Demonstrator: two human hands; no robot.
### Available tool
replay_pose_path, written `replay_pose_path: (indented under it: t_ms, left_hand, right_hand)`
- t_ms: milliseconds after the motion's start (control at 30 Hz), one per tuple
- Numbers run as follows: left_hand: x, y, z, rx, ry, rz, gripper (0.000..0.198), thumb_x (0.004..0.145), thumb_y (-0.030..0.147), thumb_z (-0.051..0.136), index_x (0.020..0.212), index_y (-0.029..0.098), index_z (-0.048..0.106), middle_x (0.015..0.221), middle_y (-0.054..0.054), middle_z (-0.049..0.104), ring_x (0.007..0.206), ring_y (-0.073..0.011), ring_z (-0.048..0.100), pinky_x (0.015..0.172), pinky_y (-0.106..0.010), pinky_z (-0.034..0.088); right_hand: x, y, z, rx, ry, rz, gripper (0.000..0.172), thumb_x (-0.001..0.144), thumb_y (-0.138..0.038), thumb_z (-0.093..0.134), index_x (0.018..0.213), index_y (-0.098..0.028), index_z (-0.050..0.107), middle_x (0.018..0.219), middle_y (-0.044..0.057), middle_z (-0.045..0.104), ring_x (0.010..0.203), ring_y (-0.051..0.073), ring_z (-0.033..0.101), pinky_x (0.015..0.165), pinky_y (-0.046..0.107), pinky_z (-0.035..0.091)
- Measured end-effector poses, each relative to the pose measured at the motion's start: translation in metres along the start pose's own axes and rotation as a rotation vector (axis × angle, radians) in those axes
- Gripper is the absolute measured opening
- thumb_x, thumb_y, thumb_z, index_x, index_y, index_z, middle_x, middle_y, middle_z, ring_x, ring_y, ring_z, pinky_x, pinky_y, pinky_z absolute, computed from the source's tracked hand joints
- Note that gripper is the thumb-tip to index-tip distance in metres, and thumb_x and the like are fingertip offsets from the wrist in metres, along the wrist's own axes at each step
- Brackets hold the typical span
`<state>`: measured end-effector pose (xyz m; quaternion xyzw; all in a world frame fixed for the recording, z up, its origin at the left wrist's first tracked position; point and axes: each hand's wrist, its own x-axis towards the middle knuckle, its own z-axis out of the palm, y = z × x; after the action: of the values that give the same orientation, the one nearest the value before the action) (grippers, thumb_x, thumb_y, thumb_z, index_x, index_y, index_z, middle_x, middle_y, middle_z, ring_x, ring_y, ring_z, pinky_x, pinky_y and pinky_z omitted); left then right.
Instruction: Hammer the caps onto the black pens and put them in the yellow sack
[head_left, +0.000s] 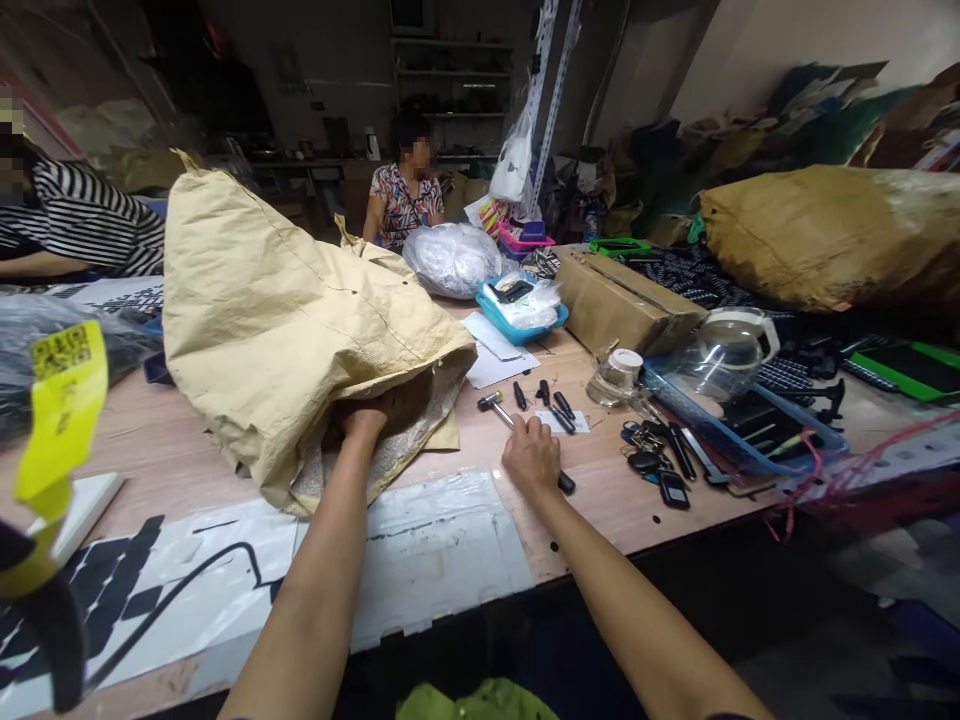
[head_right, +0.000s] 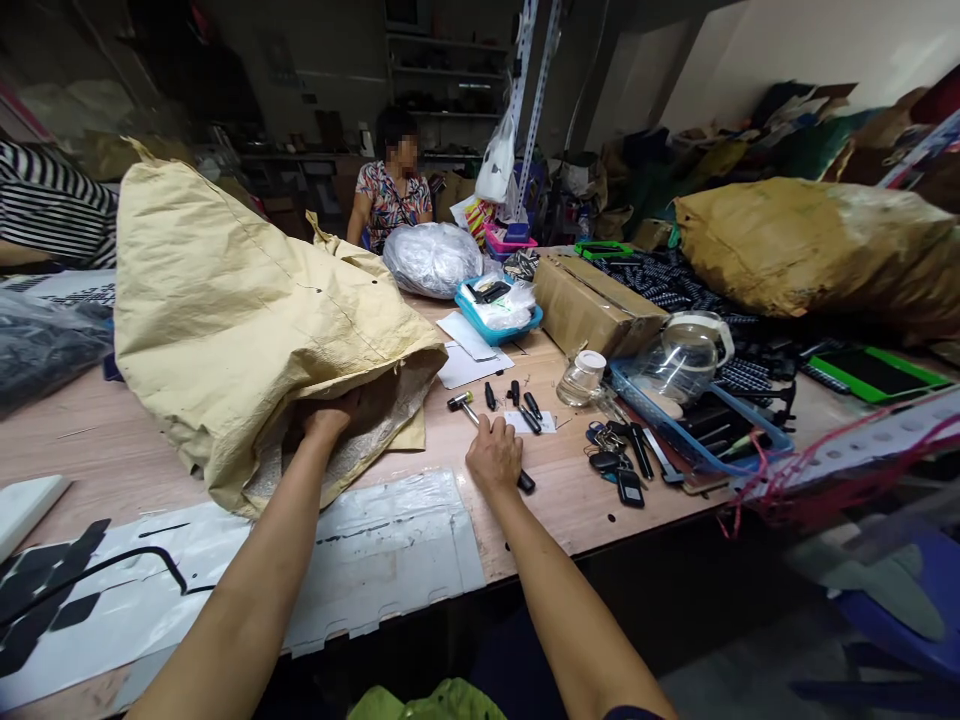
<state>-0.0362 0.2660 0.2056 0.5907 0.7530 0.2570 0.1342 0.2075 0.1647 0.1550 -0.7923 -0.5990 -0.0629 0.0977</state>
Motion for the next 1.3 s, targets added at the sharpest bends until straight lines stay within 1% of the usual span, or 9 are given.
replay_pose_path:
  t_ms: [100,200,333,567,700,800,933,1067,1300]
  left_hand:
    - [-0.02,0.001,-0.002,0.154,-0.058,-0.061,0.043,0.093,0.042,0.054,0.108,0.008,0.073,0.113,-0.022,0.072,0.121,-0.0414,0.06,0.103,-0.05,0.046]
    - [-0.042,-0.001,-0.001,0.259,-0.055,-0.022,0.042,0.093,0.039,0.05,0.12,0.014,0.071,0.116,-0.022,0.071,0.111,-0.0415,0.065,0.093,-0.051,0.05]
    - [-0.072,-0.005,0.002,0.329,-0.032,0.032,0.045,0.094,0.035,0.045,0.135,0.025,0.062,0.124,-0.018,0.067,0.112,-0.0403,0.06,0.092,-0.054,0.048]
    - [-0.102,-0.016,0.003,0.258,-0.058,0.054,0.041,0.096,0.038,0.046,0.132,0.031,0.064,0.147,-0.009,0.053,0.127,-0.0406,0.047,0.101,-0.059,0.044]
    - [-0.107,-0.027,0.003,0.177,-0.062,0.06,0.048,0.094,0.044,0.051,0.141,0.036,0.056,0.147,-0.007,0.056,0.138,-0.045,0.036,0.107,-0.073,0.031]
    - [-0.109,-0.035,0.004,0.11,-0.075,0.041,0.048,0.093,0.035,0.055,0.141,0.039,0.055,0.148,-0.004,0.056,0.142,-0.045,0.034,0.108,-0.077,0.027]
    - [-0.104,-0.048,0.003,0.033,-0.068,0.031,0.05,0.086,0.01,0.051,0.127,0.033,0.069,0.14,-0.004,0.063,0.133,-0.0374,0.051,0.108,-0.064,0.041]
    - [-0.09,-0.065,0.0,-0.085,-0.011,0.127,0.053,0.08,0.001,0.047,0.118,0.025,0.074,0.128,-0.004,0.071,0.121,-0.0267,0.063,0.113,-0.043,0.046]
    - [-0.084,-0.089,0.0,-0.11,0.043,0.313,0.049,0.068,0.0,0.058,0.106,0.026,0.076,0.156,-0.005,0.042,0.14,-0.0313,0.047,0.118,-0.043,0.041]
  right_hand:
    - [0.002,-0.001,0.001,0.011,0.002,0.003,0.036,0.094,-0.022,0.043,0.126,-0.021,0.06,0.108,0.013,0.059,0.099,0.025,0.051,0.078,0.035,0.036]
    - [0.003,-0.003,0.002,0.026,0.003,0.008,0.036,0.094,-0.022,0.042,0.124,-0.022,0.061,0.108,0.013,0.059,0.099,0.026,0.051,0.079,0.036,0.037]
    - [0.004,-0.005,0.0,0.039,-0.009,0.011,0.035,0.094,-0.022,0.041,0.124,-0.022,0.062,0.108,0.013,0.059,0.1,0.026,0.051,0.079,0.036,0.036]
    - [0.004,-0.004,-0.003,0.056,-0.016,-0.002,0.037,0.095,-0.02,0.039,0.124,-0.02,0.062,0.112,0.014,0.06,0.102,0.026,0.051,0.078,0.035,0.036]
    - [0.005,-0.005,-0.004,0.043,-0.018,-0.001,0.036,0.095,-0.02,0.041,0.125,-0.021,0.062,0.112,0.014,0.06,0.102,0.026,0.052,0.079,0.035,0.036]
    - [0.005,-0.006,-0.007,0.045,-0.034,0.002,0.036,0.095,-0.02,0.04,0.124,-0.02,0.062,0.113,0.014,0.06,0.103,0.026,0.052,0.079,0.035,0.036]
    - [0.006,-0.007,-0.009,0.059,-0.06,0.009,0.036,0.095,-0.019,0.038,0.123,-0.02,0.061,0.113,0.013,0.06,0.103,0.026,0.051,0.08,0.036,0.036]
    - [0.006,-0.005,-0.006,0.064,-0.037,-0.002,0.036,0.094,-0.02,0.04,0.123,-0.019,0.061,0.112,0.014,0.06,0.103,0.026,0.051,0.079,0.035,0.036]
    - [0.007,-0.004,-0.003,0.063,-0.018,0.002,0.036,0.094,-0.02,0.04,0.122,-0.019,0.062,0.11,0.014,0.06,0.102,0.026,0.051,0.079,0.036,0.037]
